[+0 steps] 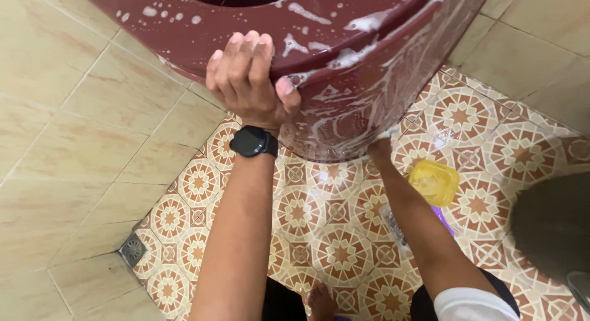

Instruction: The person cleans the exterior of a large maroon plastic container using a yellow scoop, a purple brush, and a sponge. They scrub the container's surface with soap and water, creating foam, and repeatedly rinse the tools in a nearby bucket.

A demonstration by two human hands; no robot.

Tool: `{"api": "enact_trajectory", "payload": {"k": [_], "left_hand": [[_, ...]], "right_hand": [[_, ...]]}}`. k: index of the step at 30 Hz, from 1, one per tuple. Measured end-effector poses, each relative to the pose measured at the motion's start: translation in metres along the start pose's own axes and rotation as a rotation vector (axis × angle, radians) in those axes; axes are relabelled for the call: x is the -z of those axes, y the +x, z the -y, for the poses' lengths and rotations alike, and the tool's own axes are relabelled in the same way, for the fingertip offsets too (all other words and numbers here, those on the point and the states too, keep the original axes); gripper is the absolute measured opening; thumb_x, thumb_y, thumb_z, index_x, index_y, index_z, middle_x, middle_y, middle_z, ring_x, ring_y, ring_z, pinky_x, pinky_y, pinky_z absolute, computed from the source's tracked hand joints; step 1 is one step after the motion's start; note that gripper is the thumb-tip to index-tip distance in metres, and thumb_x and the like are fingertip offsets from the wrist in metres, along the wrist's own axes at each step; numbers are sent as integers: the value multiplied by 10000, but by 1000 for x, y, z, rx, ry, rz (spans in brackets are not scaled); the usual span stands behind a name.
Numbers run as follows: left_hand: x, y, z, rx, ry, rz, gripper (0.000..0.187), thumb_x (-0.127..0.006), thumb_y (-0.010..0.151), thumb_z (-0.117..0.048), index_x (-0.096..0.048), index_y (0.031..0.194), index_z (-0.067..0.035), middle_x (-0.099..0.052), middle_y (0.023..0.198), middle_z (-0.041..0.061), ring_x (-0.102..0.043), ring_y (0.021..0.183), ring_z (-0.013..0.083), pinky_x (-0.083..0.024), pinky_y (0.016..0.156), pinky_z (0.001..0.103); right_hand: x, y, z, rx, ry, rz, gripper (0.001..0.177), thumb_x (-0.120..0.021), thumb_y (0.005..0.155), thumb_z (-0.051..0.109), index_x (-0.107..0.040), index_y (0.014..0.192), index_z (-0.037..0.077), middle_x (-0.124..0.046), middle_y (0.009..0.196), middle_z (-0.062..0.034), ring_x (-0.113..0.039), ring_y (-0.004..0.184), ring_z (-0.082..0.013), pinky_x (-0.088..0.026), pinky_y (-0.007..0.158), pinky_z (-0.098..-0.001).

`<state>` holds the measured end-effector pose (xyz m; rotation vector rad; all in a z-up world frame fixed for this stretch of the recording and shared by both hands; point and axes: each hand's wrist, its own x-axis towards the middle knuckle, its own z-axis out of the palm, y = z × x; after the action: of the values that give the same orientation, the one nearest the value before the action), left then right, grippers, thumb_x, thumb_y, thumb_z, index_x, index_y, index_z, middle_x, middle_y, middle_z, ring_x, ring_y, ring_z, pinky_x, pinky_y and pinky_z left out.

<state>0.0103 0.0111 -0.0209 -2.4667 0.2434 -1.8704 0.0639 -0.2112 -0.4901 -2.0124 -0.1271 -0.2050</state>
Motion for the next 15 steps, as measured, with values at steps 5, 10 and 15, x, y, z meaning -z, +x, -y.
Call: {"api": "enact_trajectory", "payload": {"k": [5, 10, 15], "left_hand": [[-1, -2, 1, -9, 2, -2, 465, -347, 1034, -398, -625, 1289, -126, -631, 1291, 59, -565, 1288, 239, -366, 1147, 481], [2, -3, 1, 2, 1, 29, 450, -352, 1040, -394, -611, 1310, -143, -628, 1298, 42, -554, 1307, 239, -360, 1164, 487], [1, -2, 2, -14, 4, 20, 456, -350, 1043, -393, -609, 1317, -136, -623, 1311, 56, -552, 1310, 244, -371, 1158, 489]], "right_hand": [[-44, -42, 20, -281, 84, 109, 318, -610, 893, 39, -689, 1200, 9, -737, 1134, -214, -667, 1042, -363, -510, 864, -467], [-76, -61, 53, -899, 516, 291, 232, -587, 939, 45, -677, 1142, -26, -733, 1068, -262, -568, 853, -363, -398, 707, -523], [-63, -40, 51, -1032, 388, 51, 222, -586, 959, 78, -624, 1152, -26, -695, 1089, -253, -552, 886, -349, -416, 724, -496]]}}
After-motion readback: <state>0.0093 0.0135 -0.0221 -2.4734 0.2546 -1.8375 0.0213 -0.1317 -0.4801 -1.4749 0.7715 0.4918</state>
